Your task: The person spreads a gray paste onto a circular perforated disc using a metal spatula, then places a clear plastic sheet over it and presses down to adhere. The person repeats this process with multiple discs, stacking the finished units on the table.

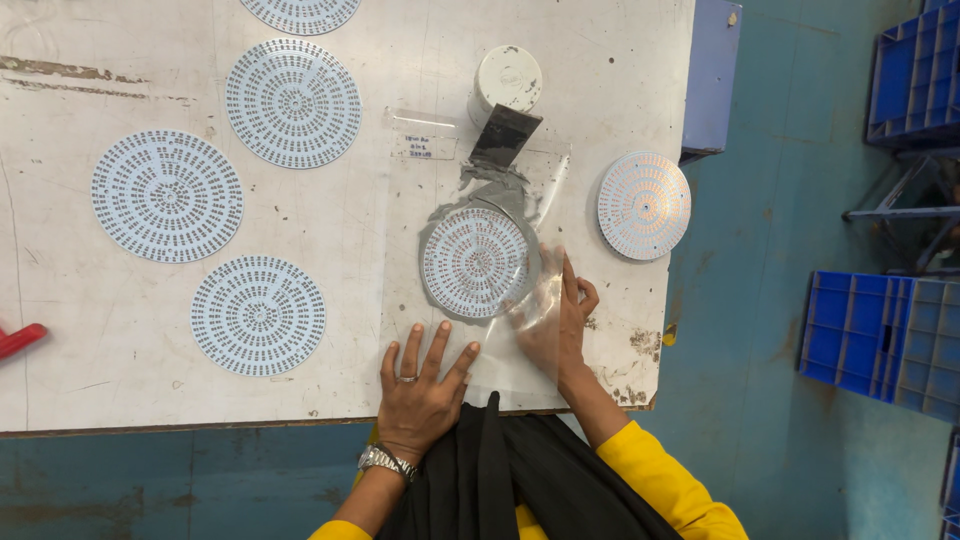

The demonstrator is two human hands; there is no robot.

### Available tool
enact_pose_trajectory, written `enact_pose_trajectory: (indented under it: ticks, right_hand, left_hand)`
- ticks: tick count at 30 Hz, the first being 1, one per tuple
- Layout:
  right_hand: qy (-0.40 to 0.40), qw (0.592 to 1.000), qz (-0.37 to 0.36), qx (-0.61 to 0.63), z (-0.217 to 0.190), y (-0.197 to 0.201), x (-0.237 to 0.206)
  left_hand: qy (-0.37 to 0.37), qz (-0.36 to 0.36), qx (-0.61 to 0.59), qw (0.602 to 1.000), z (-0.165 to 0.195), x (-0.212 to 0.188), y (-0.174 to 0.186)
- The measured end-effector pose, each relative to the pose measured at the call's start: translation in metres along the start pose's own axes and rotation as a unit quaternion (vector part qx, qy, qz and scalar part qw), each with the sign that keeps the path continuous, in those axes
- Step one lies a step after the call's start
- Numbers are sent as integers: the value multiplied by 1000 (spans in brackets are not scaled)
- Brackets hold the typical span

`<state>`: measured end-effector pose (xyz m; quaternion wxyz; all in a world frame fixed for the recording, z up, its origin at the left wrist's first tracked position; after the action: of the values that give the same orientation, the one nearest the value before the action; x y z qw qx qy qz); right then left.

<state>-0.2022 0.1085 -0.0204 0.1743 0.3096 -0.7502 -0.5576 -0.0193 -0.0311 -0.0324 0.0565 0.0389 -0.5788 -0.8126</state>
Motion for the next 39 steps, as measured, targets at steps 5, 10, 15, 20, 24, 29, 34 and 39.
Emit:
enact_pose_trajectory:
  ticks: [5,10,15,20,24,29,34,39]
  right_hand:
    - [-2,1000,5,1,-1,0,1]
    - [-2,1000,7,-5,-2,1,1]
    - [-21,1000,-15,17,-1,0,1]
    - [-1,999,-12,36,4,1,-3]
    - [3,1000,-4,28,5,-1,-3]
    - [2,1000,-3,21,4,-1,-3]
    - [-3,1000,-3,25,3,0,-3]
    - [-8,1000,-11,17,3,-1,-2]
  left_hand:
    - [-1,1,2,1000,0,0,0]
    - [2,5,3,1000,1,1,0]
    - [1,3,3,1000,1,1,1]
    - [1,8,6,1000,1,1,2]
    - [1,5,8,1000,1,1,2]
    - [1,2,5,1000,1,1,2]
    - [2,1,6,1000,1,1,1]
    - [2,0,6,1000,1,1,1]
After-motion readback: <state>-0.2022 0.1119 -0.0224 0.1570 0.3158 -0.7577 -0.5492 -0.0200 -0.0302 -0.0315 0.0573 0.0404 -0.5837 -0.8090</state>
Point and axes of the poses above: each hand's wrist, its own x-axis towards the middle knuckle, its own y-axis out of the back of the hand, z = x × y, the point moved 1 cm from there along x, towards the middle knuckle, and after that the axes turned 11 degrees about -z, right-handed, at the moved point
